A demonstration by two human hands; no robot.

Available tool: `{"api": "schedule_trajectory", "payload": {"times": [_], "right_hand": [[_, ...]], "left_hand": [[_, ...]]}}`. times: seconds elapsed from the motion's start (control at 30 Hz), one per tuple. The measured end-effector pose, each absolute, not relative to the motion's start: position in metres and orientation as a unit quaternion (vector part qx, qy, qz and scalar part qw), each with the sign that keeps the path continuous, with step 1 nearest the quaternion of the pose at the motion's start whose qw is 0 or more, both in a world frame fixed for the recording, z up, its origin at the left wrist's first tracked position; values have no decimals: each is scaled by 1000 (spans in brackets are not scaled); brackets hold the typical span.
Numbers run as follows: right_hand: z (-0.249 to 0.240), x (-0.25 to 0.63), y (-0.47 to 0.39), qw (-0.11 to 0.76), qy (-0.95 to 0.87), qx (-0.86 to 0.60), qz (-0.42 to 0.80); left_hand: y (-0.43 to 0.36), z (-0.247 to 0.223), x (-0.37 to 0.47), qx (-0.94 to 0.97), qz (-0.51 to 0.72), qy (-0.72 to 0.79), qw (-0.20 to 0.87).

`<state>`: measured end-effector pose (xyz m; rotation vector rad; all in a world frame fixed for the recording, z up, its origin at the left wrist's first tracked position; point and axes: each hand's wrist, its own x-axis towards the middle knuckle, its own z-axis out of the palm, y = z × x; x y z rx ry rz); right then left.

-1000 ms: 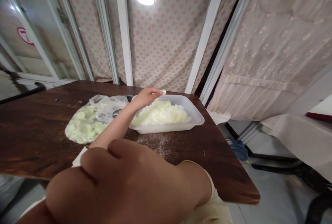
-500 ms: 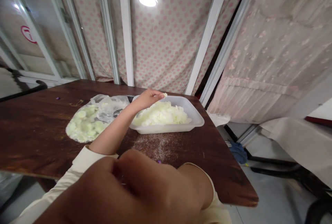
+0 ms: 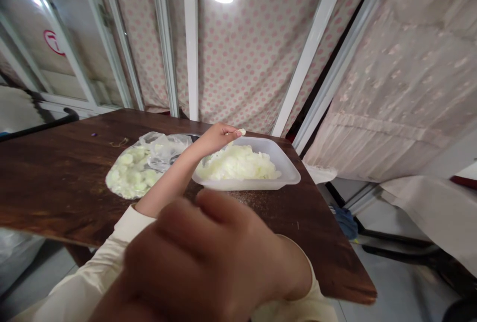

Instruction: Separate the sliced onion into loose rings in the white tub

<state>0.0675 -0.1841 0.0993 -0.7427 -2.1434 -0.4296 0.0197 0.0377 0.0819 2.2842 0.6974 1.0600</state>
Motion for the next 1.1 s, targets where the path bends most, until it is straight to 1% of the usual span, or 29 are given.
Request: {"api": "schedule_trajectory", "payload": {"times": [0.1,0.17,0.3,0.37,0.53,0.7,0.77,0.9,1.1], "right_hand": [[112,91,-154,452,-830,-258,-199],[116,106,-129,486,-809,-260,-204],[111,129,-74,507,-735,-407,-193],[105,136,-51,500,-709,-467,-172],[93,143,-25,483,-725,-491,-19],[90,148,-15,531,-713,-434,144],[88,151,-11,534,-703,-433,180],[87,153,-8,532,-704,-437,178],[88,149,-11,562,-696,-430,120]], "left_hand": [[36,88,12,845,398,250,254],[34,91,8,848,400,237,252],[30,96,3,845,392,209,297],[27,98,2,835,387,212,328],[25,99,3,811,395,213,374],[24,99,5,804,405,192,392],[23,99,5,798,411,185,400],[23,97,8,784,407,168,437],[23,92,19,714,407,141,552]]}}
